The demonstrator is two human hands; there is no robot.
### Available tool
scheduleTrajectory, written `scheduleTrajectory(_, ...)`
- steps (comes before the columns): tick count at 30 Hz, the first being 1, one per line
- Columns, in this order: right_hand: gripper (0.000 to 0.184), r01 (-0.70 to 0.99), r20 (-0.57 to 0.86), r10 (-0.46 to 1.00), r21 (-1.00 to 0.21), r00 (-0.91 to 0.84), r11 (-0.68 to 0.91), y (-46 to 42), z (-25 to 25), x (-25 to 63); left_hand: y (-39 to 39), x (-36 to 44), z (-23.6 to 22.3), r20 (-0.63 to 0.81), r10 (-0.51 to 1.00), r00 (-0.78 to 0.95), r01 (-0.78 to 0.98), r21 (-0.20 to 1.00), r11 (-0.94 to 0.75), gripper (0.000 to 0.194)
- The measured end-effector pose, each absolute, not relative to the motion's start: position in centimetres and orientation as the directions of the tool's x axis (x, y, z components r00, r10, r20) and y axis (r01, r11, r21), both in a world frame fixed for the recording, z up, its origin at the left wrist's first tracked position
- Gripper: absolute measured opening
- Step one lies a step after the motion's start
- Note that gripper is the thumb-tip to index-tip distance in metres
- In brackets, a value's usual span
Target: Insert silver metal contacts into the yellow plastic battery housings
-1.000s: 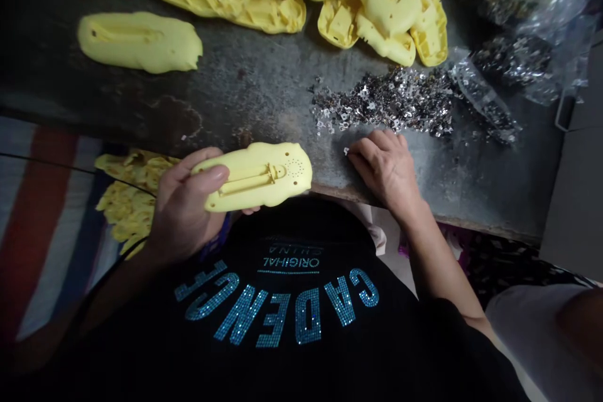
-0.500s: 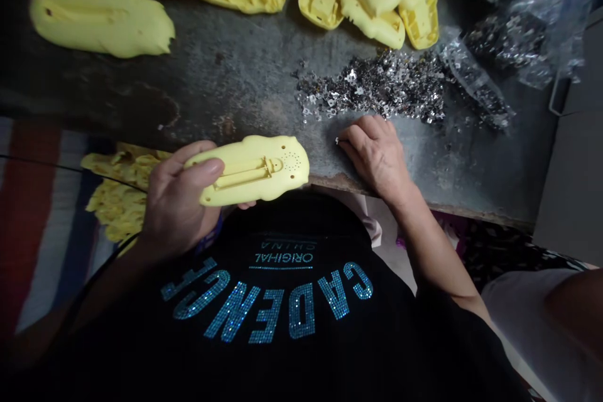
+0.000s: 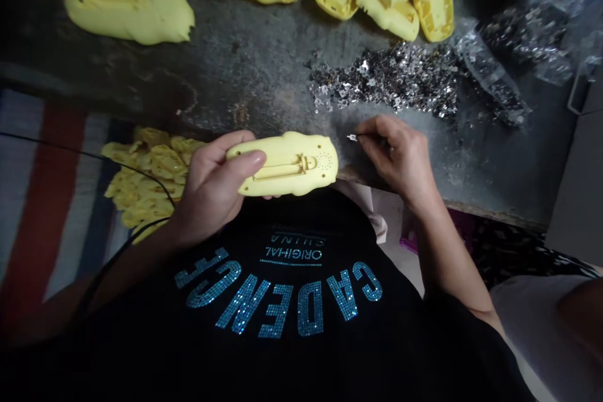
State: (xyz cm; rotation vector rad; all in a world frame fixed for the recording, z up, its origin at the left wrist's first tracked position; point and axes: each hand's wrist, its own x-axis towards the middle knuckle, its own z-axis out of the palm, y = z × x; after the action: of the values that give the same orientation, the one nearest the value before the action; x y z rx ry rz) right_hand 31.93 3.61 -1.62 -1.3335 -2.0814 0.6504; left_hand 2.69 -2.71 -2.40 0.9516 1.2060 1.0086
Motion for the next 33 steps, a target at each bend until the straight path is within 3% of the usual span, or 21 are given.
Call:
scheduleTrajectory(2, 0.005, 0.524, 0.185, 0.934, -0.786, -0.306, 0.328, 3.1, -0.9, 31.6, -2.6, 3.1, -1.8, -0.222, 0.970, 0.102, -0.076, 0.970, 0.230, 0.039)
scheduleTrajectory(7, 0.032, 0.254, 0.044, 0.914, -0.954, -0.404, 0.158, 2.0, 1.3, 29.9, -2.6, 3.9, 0.1, -0.163, 0.977, 0.138, 0.036, 0.987, 0.159, 0.040)
scheduleTrajectory(11, 0.041, 0.234, -0.022, 0.891, -0.967, -0.454, 0.095, 1.8, 2.3, 29.1, -2.9, 4.2, 0.8, -0.095, 0.982, 0.163, 0.082, 0.993, 0.083, 0.043)
scheduleTrajectory(17, 0.044, 0.301, -0.014, 0.899, -0.945, -0.437, 0.132, 1.5, 2.7, 29.1, -3.4, 4.8, 1.2, -0.094, 0.982, 0.166, 0.154, 0.986, 0.068, 0.041)
scheduleTrajectory(23, 0.042, 0.210, 0.004, 0.910, -0.973, -0.413, 0.100, 1.2, 2.3, 29.0, -3.7, 5.1, 0.3, 0.015, 0.986, 0.168, 0.112, 0.993, -0.034, 0.039)
scheduleTrajectory(33, 0.043, 0.228, -0.071, 0.921, -0.973, -0.382, 0.020, 1.2, 2.7, 29.3, -3.4, 5.8, -1.2, 0.001, 0.991, 0.131, -0.011, 1.000, 0.000, 0.046)
